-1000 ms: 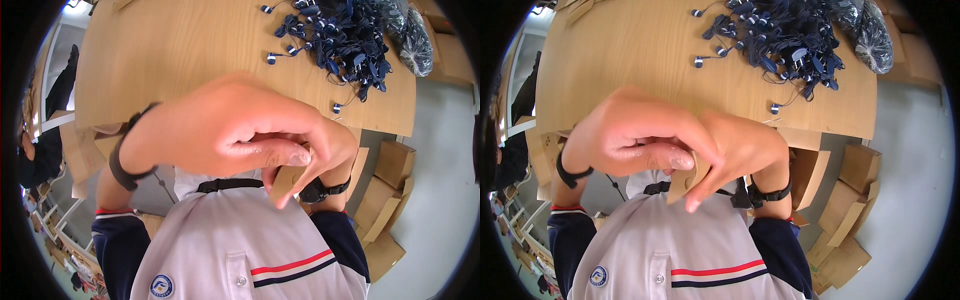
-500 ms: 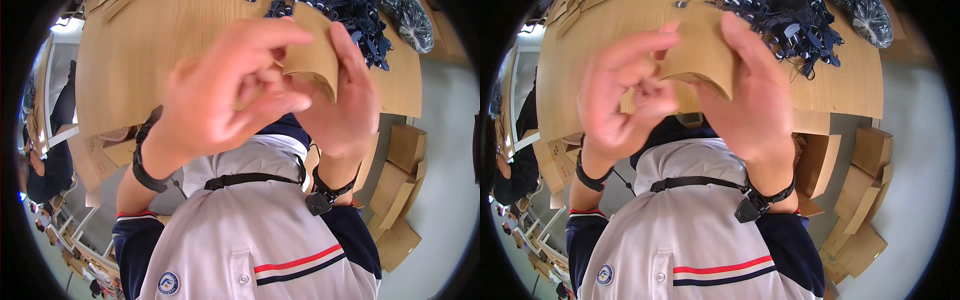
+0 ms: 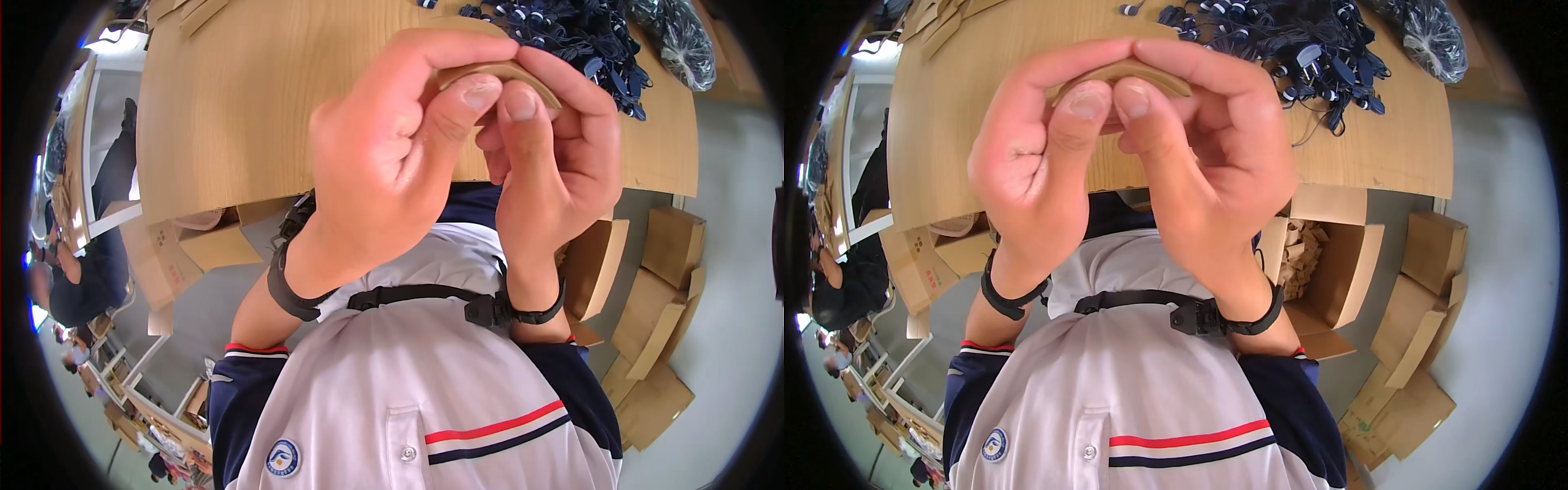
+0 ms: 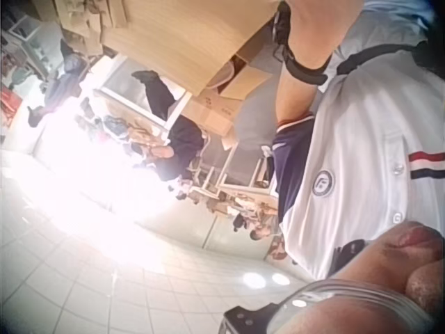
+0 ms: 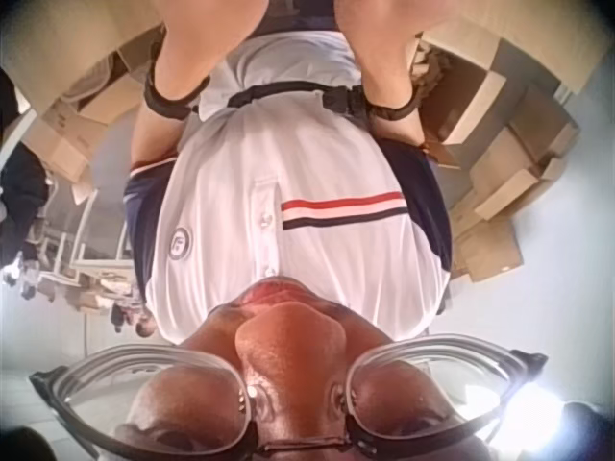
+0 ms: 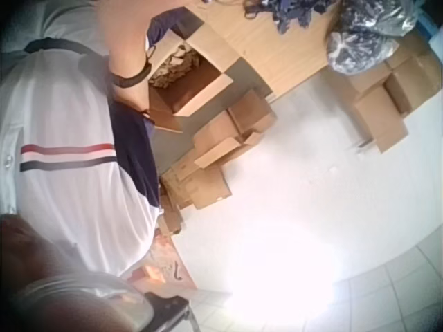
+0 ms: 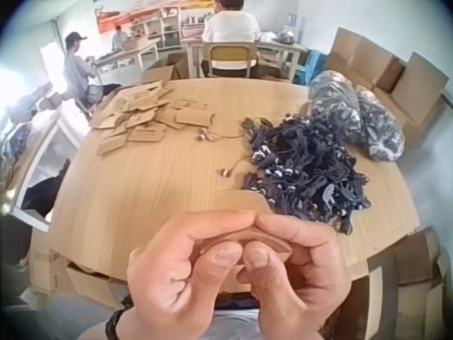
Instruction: Packaging blue earphones into cardboard sleeves in a workshop setting.
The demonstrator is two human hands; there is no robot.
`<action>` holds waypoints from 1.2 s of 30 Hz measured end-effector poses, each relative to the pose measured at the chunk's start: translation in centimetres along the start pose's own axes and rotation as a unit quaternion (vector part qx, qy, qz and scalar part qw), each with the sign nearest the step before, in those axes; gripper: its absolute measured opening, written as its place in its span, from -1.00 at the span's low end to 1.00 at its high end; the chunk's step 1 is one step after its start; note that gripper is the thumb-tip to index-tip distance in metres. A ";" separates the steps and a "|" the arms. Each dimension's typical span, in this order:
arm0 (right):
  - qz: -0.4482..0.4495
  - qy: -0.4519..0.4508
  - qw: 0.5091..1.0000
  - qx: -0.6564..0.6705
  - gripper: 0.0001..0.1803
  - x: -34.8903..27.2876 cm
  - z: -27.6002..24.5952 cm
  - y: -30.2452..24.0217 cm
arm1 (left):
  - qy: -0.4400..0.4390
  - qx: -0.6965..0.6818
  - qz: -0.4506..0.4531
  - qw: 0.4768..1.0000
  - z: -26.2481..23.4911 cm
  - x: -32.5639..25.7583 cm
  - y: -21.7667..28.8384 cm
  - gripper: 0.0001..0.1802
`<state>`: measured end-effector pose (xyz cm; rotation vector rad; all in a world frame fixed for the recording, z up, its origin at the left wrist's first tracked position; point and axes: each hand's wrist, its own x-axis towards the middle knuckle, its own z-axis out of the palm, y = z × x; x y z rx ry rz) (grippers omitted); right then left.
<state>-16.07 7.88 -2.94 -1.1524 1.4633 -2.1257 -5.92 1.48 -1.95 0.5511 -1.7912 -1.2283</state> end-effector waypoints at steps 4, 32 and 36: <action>0.005 -0.042 0.999 0.002 -0.81 0.4 -0.3 -0.3 | 0.010 -0.058 0.011 0.998 -0.4 -0.4 0.2 -0.71; 0.073 -0.161 0.925 -0.335 -0.86 8.3 -6.8 -3.4 | 0.005 -0.453 0.139 0.881 1.2 -4.9 6.5 -0.90; -0.123 -0.254 0.748 -0.601 -0.72 14.3 -3.3 4.7 | -0.078 -0.367 0.235 0.896 -1.6 -3.1 4.6 -0.86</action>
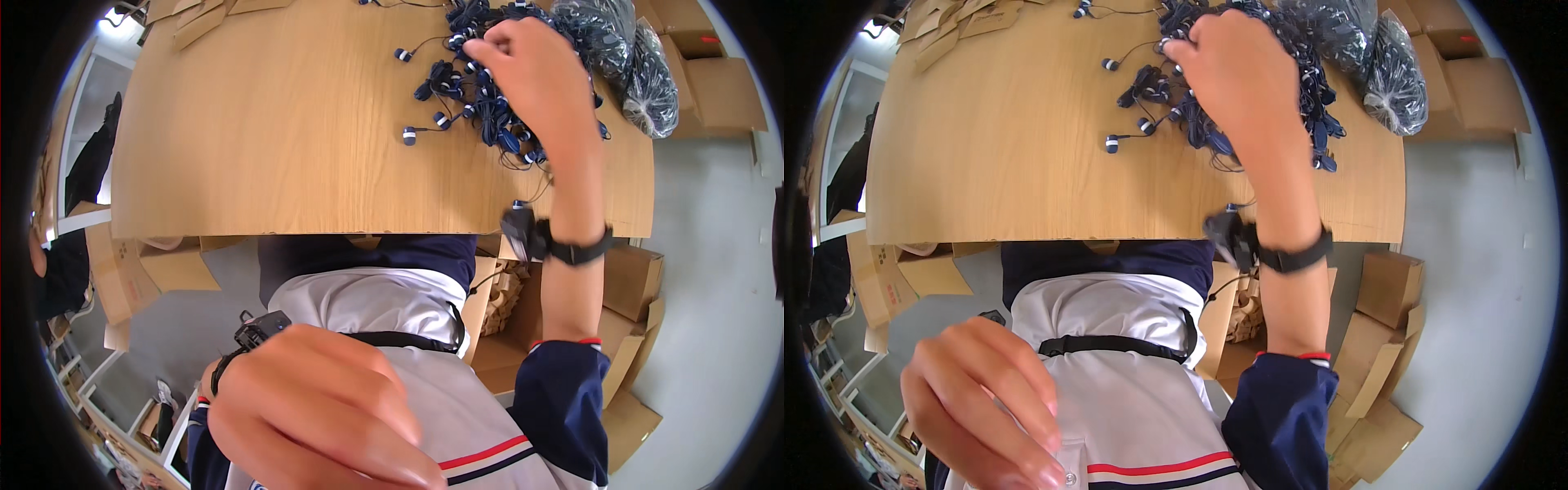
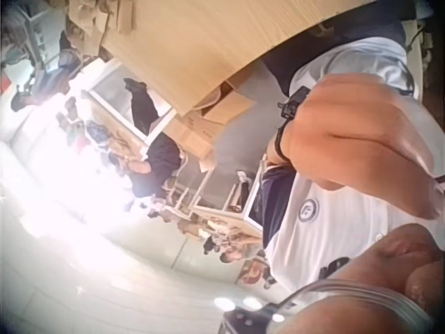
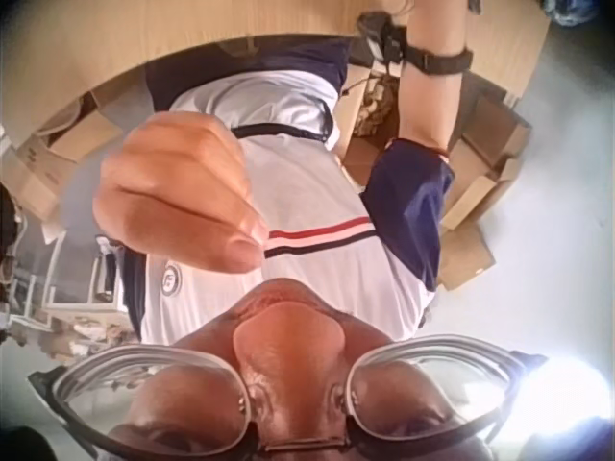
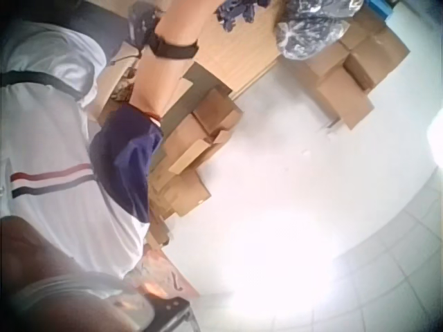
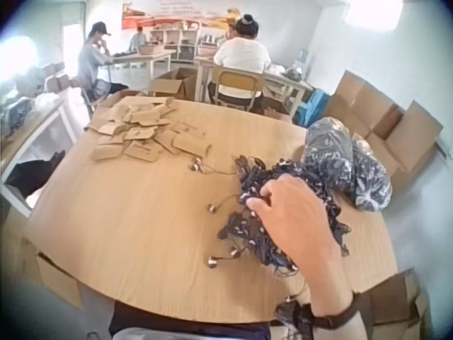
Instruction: Packaging blue earphones into cardboard sleeves in a workshop setting.
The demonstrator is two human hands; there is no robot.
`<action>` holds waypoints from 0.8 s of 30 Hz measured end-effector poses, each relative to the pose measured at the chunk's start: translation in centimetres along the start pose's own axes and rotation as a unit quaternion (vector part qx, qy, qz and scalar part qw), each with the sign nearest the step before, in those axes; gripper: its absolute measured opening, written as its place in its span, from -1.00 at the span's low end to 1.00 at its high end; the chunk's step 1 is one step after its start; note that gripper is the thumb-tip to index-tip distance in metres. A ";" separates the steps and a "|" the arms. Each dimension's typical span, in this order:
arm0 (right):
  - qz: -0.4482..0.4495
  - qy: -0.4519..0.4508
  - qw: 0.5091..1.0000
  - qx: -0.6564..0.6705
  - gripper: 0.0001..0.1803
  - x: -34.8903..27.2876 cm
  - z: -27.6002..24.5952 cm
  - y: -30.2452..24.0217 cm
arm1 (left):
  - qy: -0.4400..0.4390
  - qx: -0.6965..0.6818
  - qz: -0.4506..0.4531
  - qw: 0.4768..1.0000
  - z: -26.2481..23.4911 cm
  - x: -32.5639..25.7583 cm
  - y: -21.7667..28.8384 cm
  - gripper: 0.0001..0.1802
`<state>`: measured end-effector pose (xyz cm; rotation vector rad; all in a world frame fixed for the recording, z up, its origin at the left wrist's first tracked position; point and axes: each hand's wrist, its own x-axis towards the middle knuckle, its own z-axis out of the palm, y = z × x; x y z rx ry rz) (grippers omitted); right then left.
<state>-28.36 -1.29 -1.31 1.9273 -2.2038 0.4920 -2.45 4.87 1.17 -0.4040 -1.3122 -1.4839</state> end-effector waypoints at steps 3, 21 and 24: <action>-0.057 0.030 0.992 -0.106 -0.77 0.4 3.6 1.1 | -0.075 0.016 -0.161 0.984 -2.1 0.1 3.5 -0.87; -0.069 0.279 0.854 0.434 -0.76 -0.9 -8.3 -8.1 | 0.006 0.535 -0.130 0.835 -5.0 6.6 -5.5 -0.56; -0.074 0.319 0.837 0.439 -0.73 -0.6 -8.4 -8.3 | 0.017 0.321 -0.268 0.908 -5.0 6.9 -6.4 -0.66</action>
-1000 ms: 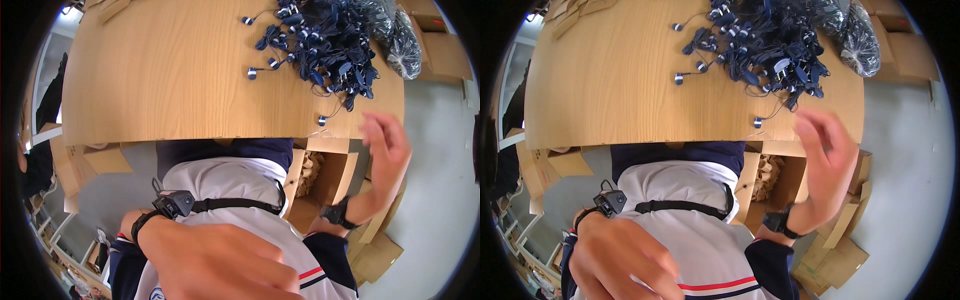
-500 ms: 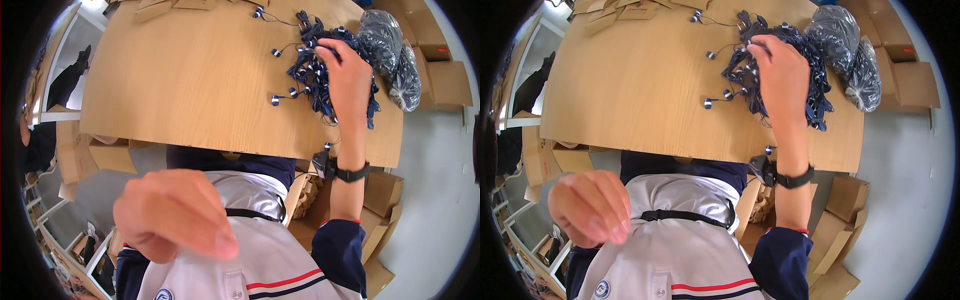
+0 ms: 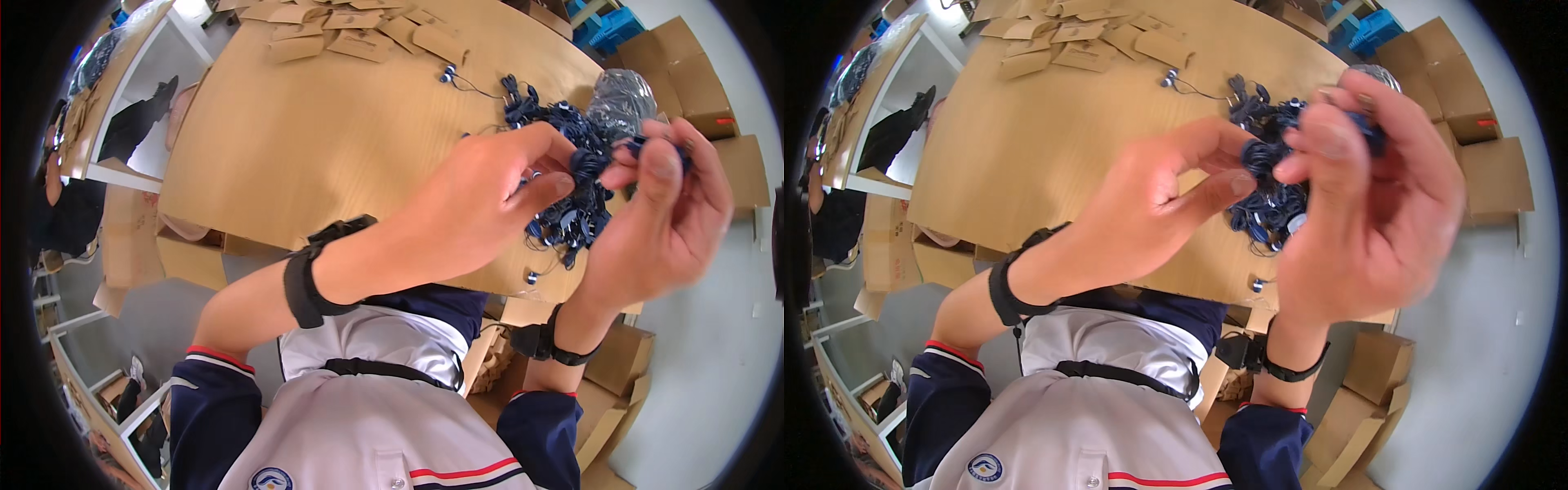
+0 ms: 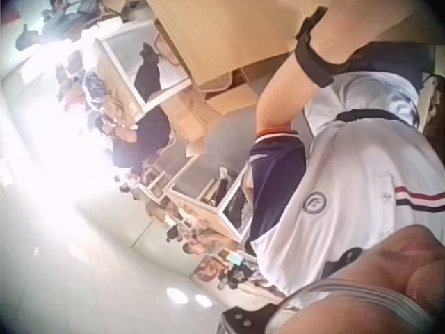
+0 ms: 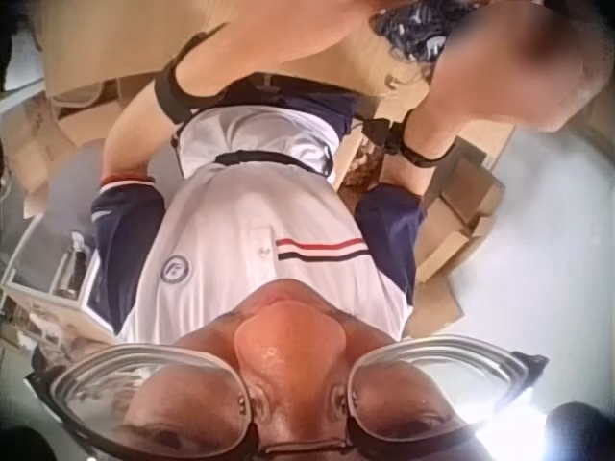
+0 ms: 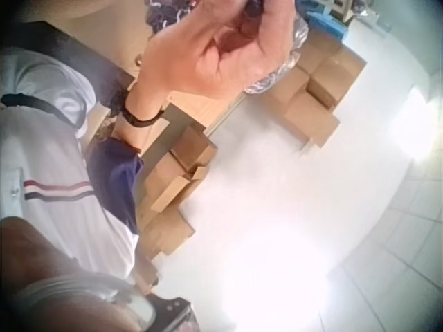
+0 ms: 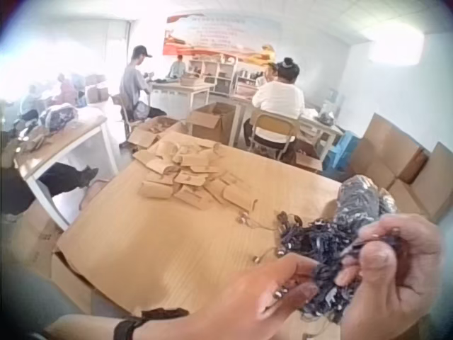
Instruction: Packaging blue earphones into cardboard sleeves in a workshop setting.
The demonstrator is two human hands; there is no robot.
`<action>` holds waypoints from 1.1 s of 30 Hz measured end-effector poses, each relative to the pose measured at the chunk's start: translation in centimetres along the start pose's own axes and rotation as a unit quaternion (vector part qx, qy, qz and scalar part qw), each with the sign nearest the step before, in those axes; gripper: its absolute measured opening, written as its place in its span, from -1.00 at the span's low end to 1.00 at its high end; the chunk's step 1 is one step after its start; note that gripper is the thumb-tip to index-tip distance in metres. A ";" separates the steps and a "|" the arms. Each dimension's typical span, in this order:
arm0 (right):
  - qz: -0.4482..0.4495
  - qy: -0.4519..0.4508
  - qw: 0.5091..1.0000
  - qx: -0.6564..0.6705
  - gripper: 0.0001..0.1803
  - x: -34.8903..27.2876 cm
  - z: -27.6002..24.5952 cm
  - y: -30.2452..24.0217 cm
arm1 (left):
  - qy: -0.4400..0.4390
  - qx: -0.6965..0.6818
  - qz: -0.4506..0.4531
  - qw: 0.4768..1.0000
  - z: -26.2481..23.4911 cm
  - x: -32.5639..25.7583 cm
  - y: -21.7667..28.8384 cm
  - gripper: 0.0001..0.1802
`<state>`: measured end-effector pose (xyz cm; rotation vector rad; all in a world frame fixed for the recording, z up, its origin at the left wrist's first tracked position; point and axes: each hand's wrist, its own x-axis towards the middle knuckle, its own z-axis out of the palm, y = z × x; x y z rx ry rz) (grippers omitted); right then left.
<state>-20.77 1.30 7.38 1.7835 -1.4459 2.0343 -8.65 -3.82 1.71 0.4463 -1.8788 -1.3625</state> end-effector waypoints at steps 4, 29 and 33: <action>-0.034 0.045 0.997 0.061 -0.69 1.0 -0.6 0.4 | 0.018 -0.157 -0.008 0.987 0.4 -0.4 0.7 -0.72; 0.214 -0.166 0.962 0.038 -0.83 0.6 1.7 -0.5 | 0.069 0.255 0.073 0.962 -6.6 0.1 0.0 -0.72; -0.102 -0.166 0.975 -0.103 -0.86 2.2 1.2 0.3 | 0.095 0.590 -0.002 0.802 -17.3 0.4 -8.2 -0.61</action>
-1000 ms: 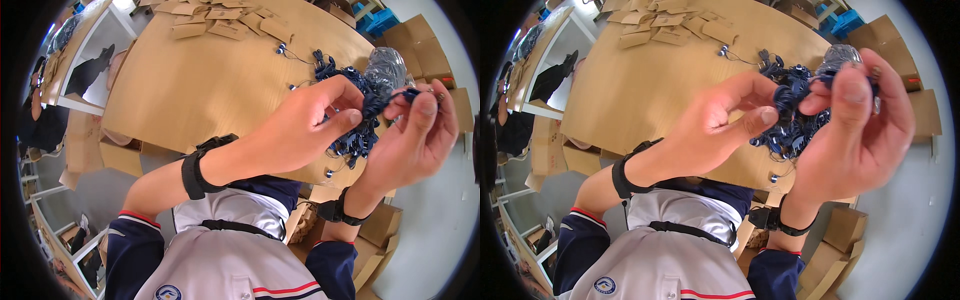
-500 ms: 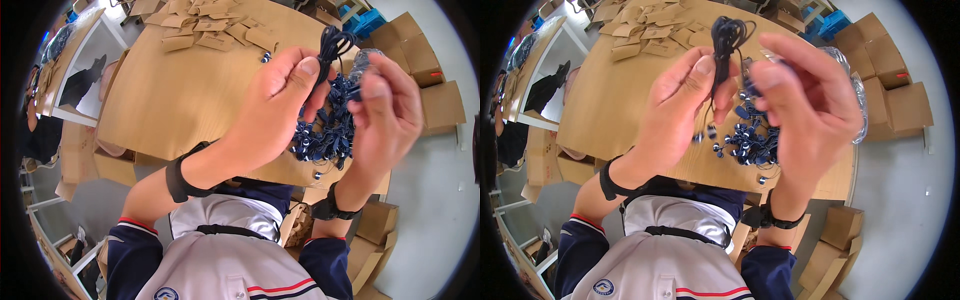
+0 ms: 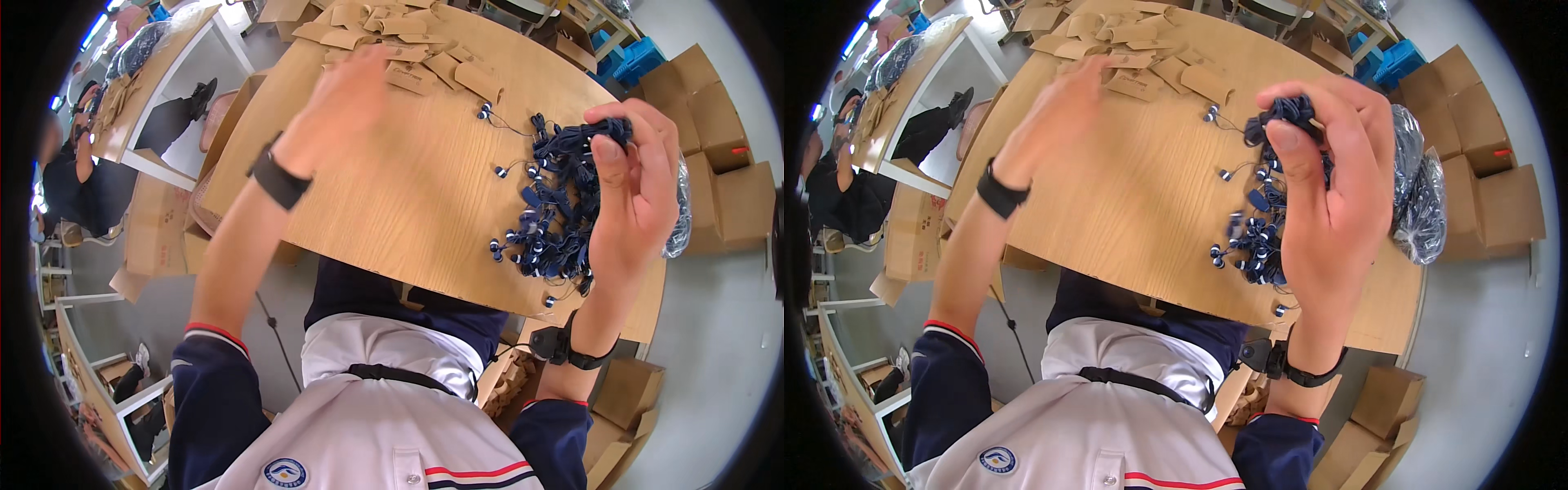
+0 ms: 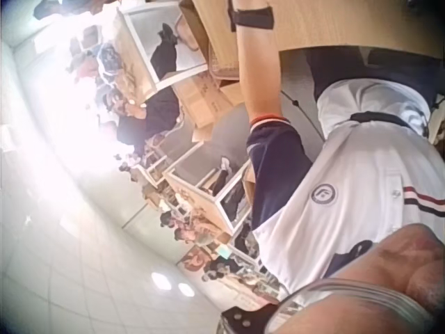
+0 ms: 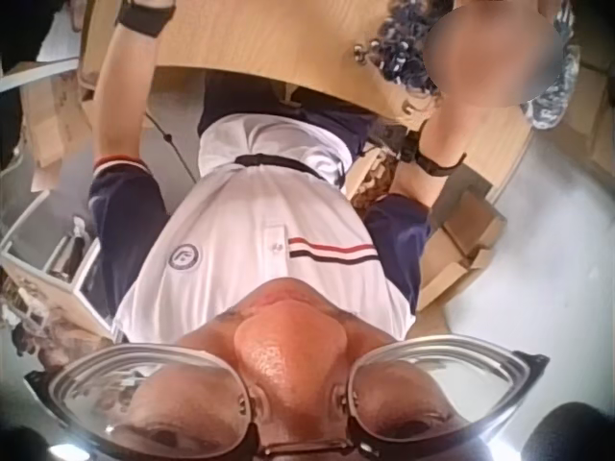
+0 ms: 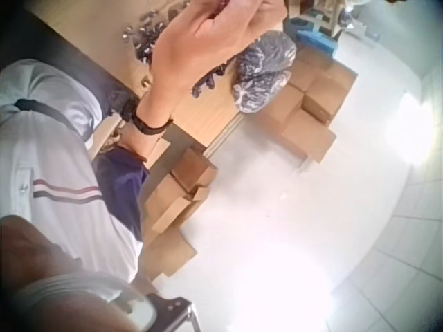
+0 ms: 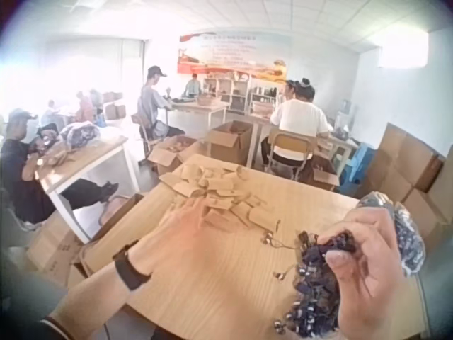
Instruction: Packaging blue earphones into cardboard sleeves in a workshop setting.
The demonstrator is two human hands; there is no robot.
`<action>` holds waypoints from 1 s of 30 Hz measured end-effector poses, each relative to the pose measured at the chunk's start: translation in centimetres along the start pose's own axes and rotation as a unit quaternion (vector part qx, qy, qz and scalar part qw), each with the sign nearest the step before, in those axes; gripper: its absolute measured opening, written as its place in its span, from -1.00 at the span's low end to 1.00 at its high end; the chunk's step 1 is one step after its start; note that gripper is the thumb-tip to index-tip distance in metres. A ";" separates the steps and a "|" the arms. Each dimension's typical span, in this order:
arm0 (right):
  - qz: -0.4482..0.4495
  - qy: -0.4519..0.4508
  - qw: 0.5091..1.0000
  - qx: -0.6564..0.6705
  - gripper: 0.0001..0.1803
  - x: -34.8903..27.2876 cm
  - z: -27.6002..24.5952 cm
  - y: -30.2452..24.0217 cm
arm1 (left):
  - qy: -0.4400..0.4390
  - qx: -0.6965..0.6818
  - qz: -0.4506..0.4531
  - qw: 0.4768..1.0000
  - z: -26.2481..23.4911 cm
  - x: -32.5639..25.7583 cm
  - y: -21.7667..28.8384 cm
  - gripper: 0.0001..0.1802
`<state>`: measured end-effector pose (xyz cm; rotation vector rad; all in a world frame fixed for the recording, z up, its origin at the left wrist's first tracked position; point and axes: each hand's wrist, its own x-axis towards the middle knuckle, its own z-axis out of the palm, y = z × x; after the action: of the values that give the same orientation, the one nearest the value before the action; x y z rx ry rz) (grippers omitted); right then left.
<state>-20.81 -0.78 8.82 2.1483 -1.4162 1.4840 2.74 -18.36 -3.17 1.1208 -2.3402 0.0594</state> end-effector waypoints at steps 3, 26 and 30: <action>0.125 0.020 0.988 0.087 -0.80 0.0 -1.0 -1.4 | -0.065 0.100 -0.076 0.990 1.8 -1.1 -6.3 -0.56; -0.045 0.158 0.984 -0.071 -0.66 3.9 -1.4 -7.6 | -0.069 -0.607 -0.103 0.785 -6.1 -5.2 17.0 -0.76; -0.051 0.212 0.970 -0.104 -0.62 3.1 -1.0 -7.9 | -0.062 -0.613 -0.097 0.782 -6.8 -5.3 17.0 -0.79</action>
<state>-15.19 2.15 14.56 1.6294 -1.2257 1.5578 -3.98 -1.67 3.21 0.6168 -1.6804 -1.4242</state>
